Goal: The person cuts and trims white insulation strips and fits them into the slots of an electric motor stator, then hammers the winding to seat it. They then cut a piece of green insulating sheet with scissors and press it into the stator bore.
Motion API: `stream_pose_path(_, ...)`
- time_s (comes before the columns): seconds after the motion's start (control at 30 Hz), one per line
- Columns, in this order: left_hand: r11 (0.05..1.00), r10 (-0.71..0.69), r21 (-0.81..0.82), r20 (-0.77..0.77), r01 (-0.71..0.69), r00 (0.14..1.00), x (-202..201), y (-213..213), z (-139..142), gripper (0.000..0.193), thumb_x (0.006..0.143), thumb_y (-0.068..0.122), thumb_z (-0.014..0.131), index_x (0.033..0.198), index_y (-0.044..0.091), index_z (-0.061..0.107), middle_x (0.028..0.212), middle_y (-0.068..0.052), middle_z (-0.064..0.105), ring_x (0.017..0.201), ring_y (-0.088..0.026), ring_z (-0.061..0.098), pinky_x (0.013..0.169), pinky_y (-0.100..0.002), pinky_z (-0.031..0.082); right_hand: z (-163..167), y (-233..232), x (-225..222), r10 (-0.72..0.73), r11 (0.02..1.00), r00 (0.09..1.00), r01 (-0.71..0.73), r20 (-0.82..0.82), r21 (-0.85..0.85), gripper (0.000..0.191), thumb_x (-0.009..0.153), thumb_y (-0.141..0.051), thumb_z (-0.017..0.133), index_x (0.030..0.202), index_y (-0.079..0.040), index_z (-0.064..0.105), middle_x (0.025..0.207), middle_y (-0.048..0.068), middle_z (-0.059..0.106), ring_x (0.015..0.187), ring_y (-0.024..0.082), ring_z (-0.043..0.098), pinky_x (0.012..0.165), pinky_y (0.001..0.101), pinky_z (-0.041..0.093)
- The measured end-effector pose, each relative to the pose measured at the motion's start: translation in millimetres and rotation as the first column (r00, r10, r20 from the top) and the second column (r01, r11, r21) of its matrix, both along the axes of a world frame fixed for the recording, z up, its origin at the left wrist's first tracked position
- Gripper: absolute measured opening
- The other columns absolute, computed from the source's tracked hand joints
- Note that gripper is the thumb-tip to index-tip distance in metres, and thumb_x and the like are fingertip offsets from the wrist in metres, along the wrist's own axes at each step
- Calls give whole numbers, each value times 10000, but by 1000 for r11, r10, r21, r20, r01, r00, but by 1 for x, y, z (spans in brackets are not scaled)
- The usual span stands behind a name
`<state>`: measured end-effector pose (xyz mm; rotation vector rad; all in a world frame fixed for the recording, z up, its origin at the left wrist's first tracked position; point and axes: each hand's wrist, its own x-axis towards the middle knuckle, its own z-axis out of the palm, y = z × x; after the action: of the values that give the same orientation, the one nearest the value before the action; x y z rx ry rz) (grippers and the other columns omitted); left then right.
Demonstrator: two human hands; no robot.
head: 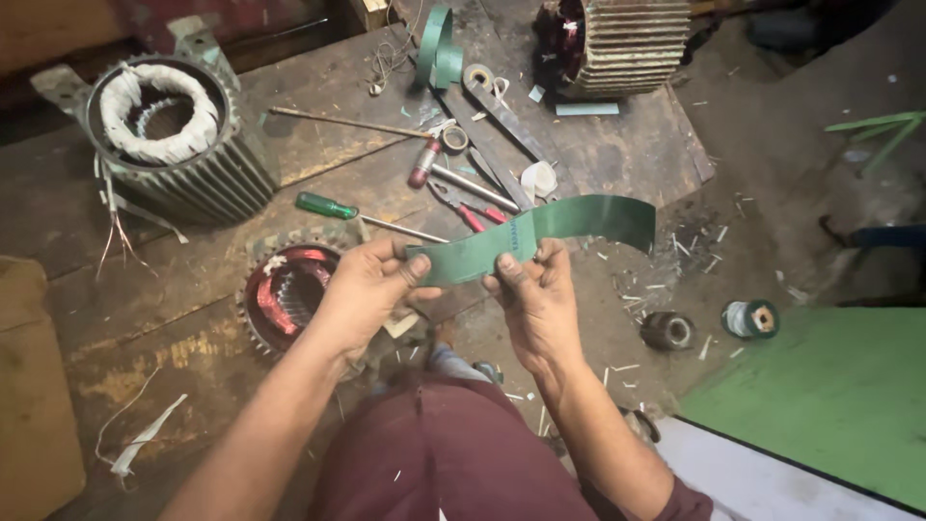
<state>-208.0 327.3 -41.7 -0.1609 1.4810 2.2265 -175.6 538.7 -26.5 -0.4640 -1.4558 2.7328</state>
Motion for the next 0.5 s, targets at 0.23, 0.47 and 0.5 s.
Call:
stream_pose_path(0.23,911,206,-334,-140,-242,969,-26,48,7,180,953,111,682,1006,-53,630,1000,-132,766,828,-197,767,709,-326,635,-17,34,-36,62,986,994,-46,94,-159,300,962,-53,667,1159,-162,468,1088,9,669,963,114,663,832,306,571)
stream_pose_path(0.47,849,237,-397,-303,-349,923,-23,121,-17,316,1010,271,624,1234,49,613,1154,-34,681,1060,-95,631,909,-258,505,-47,53,-61,208,945,974,-175,93,-277,254,986,-83,656,1169,-127,485,1076,34,658,946,130,688,805,311,592)
stream_pose_path(0.5,788,289,-497,-222,-363,931,-28,127,-21,308,1044,308,590,1191,45,652,1115,-36,699,1026,-101,636,889,-256,496,-53,62,-66,325,934,945,-317,24,-162,246,1008,-113,667,1174,-113,485,1103,55,684,974,147,687,831,320,587)
